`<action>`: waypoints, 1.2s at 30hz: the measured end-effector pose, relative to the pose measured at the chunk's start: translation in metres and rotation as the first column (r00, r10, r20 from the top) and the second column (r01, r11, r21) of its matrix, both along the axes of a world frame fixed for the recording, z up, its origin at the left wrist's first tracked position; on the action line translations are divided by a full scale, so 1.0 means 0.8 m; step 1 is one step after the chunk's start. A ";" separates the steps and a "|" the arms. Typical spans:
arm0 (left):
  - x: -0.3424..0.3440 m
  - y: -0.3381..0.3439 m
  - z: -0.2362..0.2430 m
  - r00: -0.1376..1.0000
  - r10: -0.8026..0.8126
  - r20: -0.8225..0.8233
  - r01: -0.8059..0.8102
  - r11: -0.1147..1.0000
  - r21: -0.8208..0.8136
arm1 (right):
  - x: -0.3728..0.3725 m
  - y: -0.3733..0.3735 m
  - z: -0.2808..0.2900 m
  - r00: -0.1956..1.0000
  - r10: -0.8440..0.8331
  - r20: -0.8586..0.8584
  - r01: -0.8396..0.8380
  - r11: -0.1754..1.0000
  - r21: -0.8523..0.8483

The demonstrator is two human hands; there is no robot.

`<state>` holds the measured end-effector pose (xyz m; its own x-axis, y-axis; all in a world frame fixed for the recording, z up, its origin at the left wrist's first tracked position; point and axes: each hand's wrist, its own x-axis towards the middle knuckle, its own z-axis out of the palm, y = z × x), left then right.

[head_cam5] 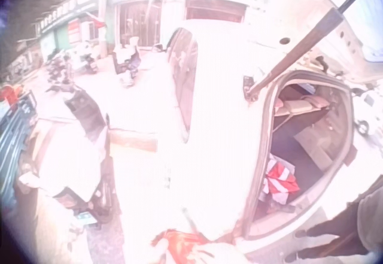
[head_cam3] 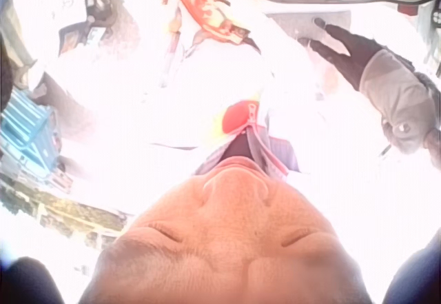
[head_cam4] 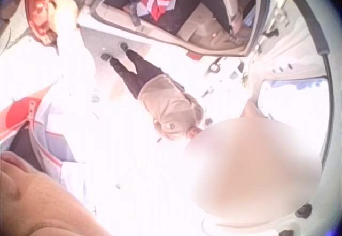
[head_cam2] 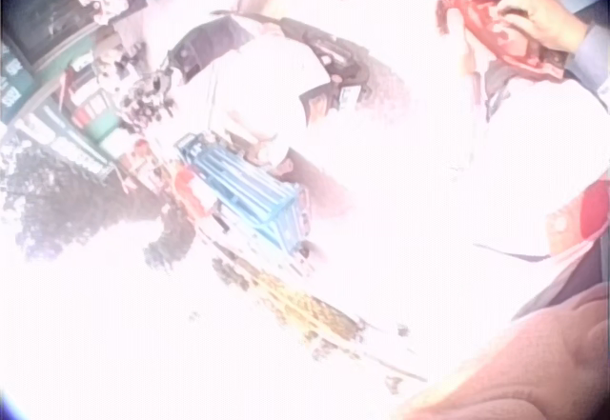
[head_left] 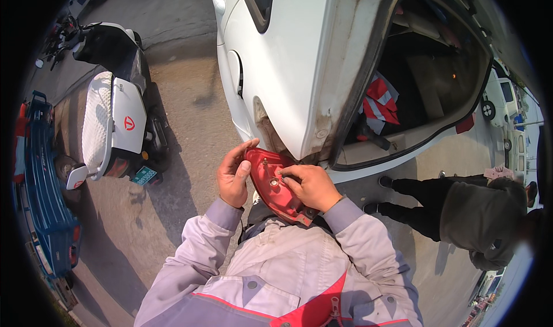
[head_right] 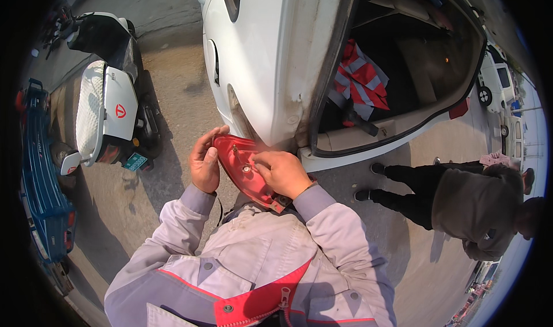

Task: The person removes a red taillight from the rear of a white car using a power drill, then reinstalls it by hand and secures it with the drill. The task includes detaching the light, aligning it, and fastening it back in place.

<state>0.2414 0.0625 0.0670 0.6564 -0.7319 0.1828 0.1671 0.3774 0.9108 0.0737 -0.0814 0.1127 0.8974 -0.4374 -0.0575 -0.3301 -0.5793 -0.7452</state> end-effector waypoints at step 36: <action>-0.064 -0.035 0.023 0.979 0.179 0.094 -0.195 0.958 0.210 | 0.001 -0.003 0.044 0.972 -0.029 -0.232 -0.035 0.963 -0.266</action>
